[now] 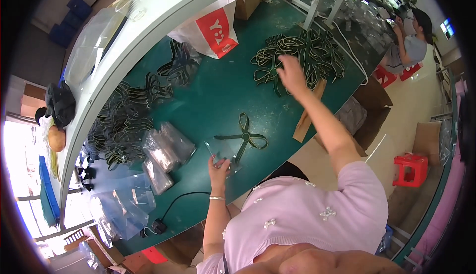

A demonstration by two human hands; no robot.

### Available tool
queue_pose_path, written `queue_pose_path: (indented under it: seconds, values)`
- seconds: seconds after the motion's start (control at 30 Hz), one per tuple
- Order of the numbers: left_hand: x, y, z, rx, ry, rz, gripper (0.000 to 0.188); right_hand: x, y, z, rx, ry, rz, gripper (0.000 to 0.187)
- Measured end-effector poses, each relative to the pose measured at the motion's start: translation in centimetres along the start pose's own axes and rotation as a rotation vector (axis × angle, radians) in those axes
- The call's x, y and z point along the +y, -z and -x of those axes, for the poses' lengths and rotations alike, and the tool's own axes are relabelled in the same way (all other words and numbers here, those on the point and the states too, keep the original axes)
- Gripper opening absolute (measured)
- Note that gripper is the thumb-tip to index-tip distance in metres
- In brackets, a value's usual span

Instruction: Placing artificial decorative leaves into plastic bags and organizing them into bundles.

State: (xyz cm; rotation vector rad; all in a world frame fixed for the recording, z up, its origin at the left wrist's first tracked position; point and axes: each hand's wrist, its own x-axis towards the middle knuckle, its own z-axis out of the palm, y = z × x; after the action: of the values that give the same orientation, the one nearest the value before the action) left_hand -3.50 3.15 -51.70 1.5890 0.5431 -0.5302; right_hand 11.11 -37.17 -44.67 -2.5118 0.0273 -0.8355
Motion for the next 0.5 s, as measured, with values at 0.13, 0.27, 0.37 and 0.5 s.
queue_pose_path:
  seconds: [0.13, 0.27, 0.37, 0.5]
  values:
    - [-0.4, 0.3, -1.6, 0.042, -0.03, 0.139, 0.067, 8.4, 4.4, -7.3, -0.289, 0.014, 0.497, 0.077]
    - [-0.7, 0.3, -2.3, 0.048, -0.034, 0.184, 0.057, 14.0, 4.9, -9.1, -0.464, 0.137, 0.644, 0.061]
    - [-1.8, 0.8, -2.8, 0.06, -0.021, 0.199, 0.05, 13.1, 6.1, -10.3, -0.45, 0.262, 0.591, 0.048]
    - [-1.7, 1.0, -2.7, 0.083, -0.011, 0.169, 0.045, 7.4, 9.7, -11.7, -0.353, 0.271, 0.472, 0.041]
